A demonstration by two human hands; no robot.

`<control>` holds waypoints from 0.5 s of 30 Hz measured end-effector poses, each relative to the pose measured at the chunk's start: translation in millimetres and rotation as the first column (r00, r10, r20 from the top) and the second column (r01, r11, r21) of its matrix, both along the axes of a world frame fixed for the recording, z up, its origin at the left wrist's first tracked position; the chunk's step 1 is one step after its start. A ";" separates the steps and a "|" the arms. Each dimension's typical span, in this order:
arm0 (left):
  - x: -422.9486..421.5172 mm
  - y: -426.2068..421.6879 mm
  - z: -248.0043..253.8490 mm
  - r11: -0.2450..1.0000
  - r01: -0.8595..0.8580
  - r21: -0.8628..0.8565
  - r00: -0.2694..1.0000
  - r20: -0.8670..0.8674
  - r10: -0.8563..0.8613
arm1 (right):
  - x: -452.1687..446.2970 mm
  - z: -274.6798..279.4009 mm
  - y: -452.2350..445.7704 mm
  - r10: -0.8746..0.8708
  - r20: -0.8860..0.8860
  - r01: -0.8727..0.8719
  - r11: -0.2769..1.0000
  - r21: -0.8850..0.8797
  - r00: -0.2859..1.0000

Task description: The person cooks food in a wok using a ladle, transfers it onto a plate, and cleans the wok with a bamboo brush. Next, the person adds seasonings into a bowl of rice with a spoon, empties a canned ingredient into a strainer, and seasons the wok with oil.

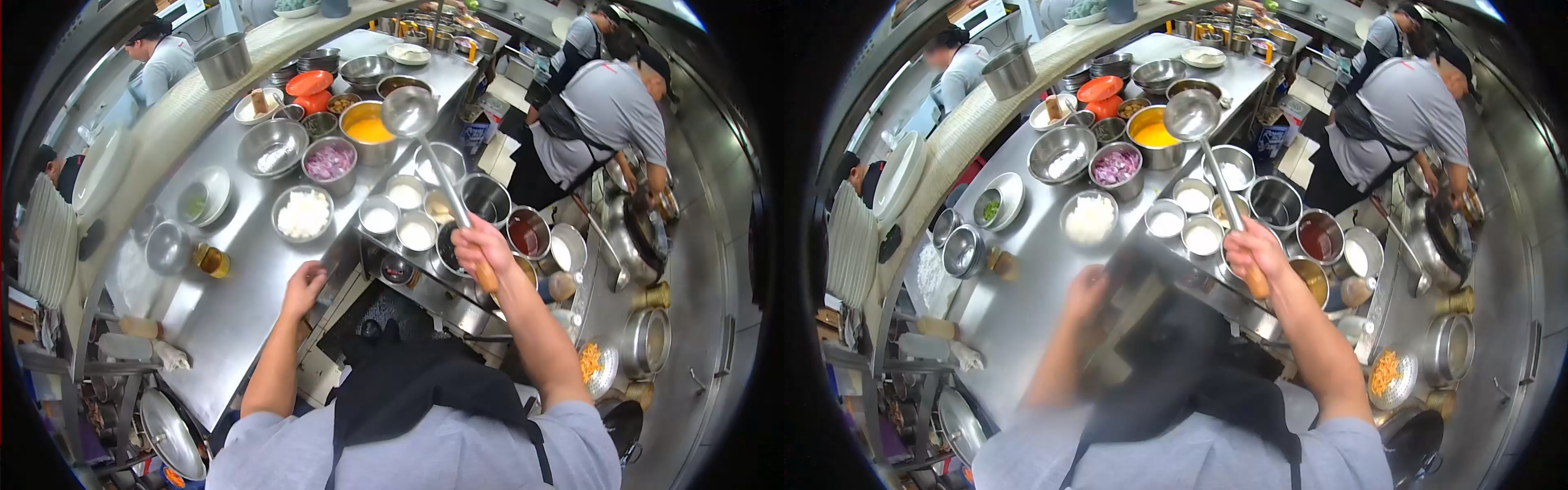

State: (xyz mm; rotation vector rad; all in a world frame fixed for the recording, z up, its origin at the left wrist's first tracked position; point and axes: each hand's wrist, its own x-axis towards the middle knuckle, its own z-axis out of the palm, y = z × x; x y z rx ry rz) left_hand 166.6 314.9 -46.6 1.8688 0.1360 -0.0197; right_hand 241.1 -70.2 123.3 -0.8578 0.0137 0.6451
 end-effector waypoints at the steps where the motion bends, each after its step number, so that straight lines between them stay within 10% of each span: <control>1: -0.3 20.1 10.0 0.994 -0.103 -0.045 0.994 -0.041 0.101 | 30.2 1.6 15.8 0.028 0.008 -0.027 0.991 -0.129 1.000; 5: -20.2 86.5 8.4 0.911 -0.406 -0.069 0.913 0.014 0.408 | 93.3 10.2 67.9 0.159 0.189 -0.001 0.768 -0.640 0.969; 7: -34.0 109.0 -4.4 0.886 -0.461 -0.052 0.886 0.027 0.462 | 110.2 9.4 78.2 0.295 0.239 0.088 0.446 -0.890 0.925; 15: -36.8 94.2 -13.2 0.858 -0.513 0.014 0.857 -0.057 0.513 | 156.0 19.1 83.8 0.409 0.158 0.024 0.313 -0.950 0.899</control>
